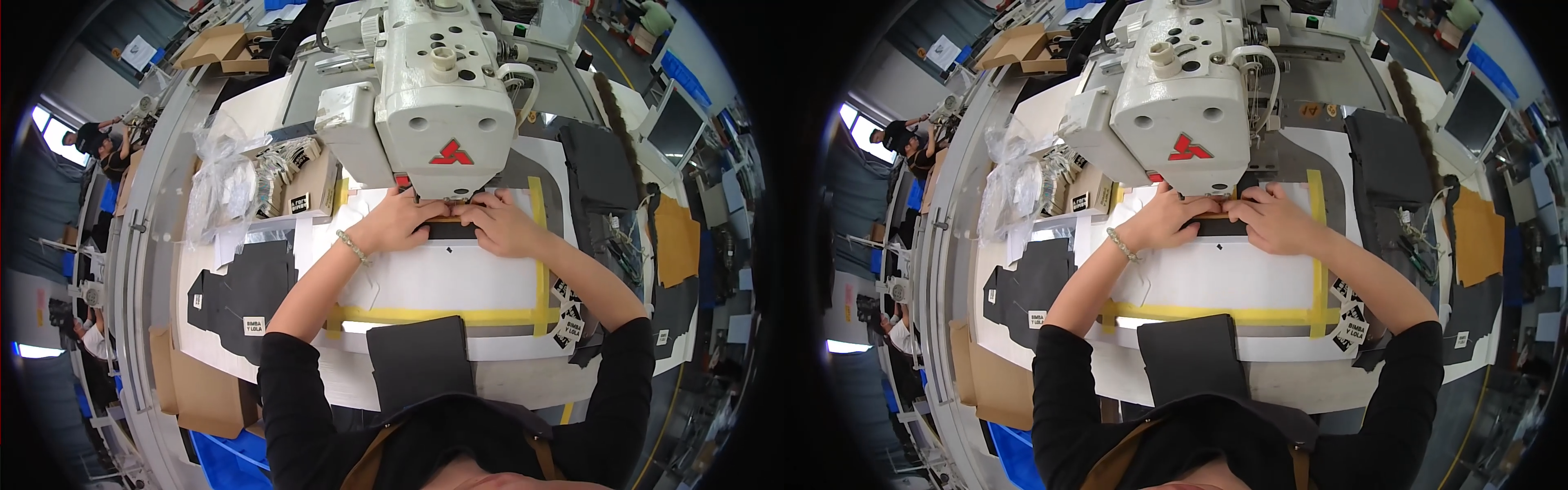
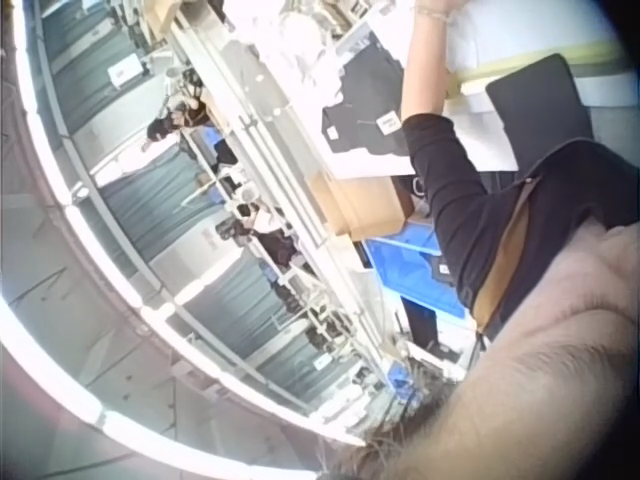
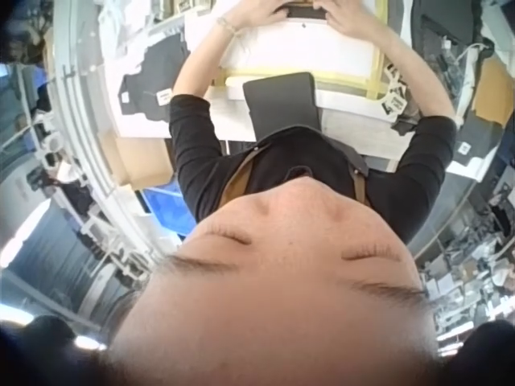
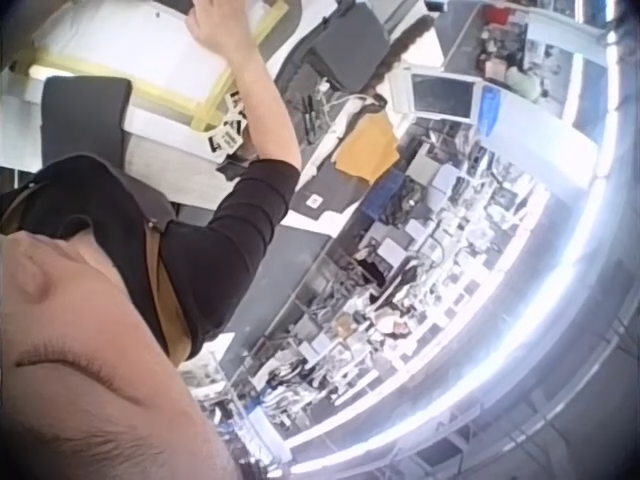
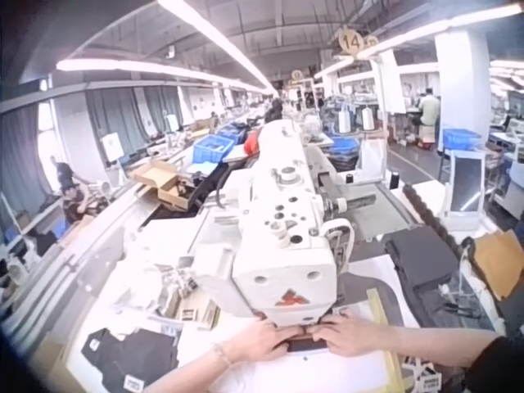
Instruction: Sewing brand labels onto pieces of leather using an industrial sewing machine.
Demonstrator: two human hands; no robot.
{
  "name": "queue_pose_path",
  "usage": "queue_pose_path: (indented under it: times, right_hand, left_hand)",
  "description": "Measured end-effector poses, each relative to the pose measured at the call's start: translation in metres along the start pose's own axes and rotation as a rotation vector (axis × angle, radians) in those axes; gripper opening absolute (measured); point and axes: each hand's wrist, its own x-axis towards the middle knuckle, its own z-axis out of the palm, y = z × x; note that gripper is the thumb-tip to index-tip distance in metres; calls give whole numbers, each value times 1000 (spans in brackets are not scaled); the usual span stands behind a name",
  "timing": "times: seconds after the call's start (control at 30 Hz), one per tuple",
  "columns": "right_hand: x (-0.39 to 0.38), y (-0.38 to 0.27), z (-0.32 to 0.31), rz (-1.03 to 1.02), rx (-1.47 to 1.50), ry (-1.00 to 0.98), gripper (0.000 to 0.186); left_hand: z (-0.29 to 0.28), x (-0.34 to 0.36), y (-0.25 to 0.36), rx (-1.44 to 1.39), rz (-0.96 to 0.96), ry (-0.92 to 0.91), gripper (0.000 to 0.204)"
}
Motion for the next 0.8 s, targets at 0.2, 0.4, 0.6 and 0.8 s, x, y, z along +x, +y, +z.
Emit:
queue_pose_path:
  times: [0.2,0.4,0.6,0.8]
  right_hand:
    - [0,0,0,7,-26,8,32]
    - [2,-1,0,12,-48,4,32]
    - [0,-4,0,8,-24,48,33]
    - [1,-4,0,18,-58,31,32]
  left_hand:
    - [4,-5,2,5,60,157,35]
    - [3,-12,-4,102,40,231,27]
    - [-4,-3,1,8,16,141,31]
    - [-5,-1,-2,48,56,104,36]
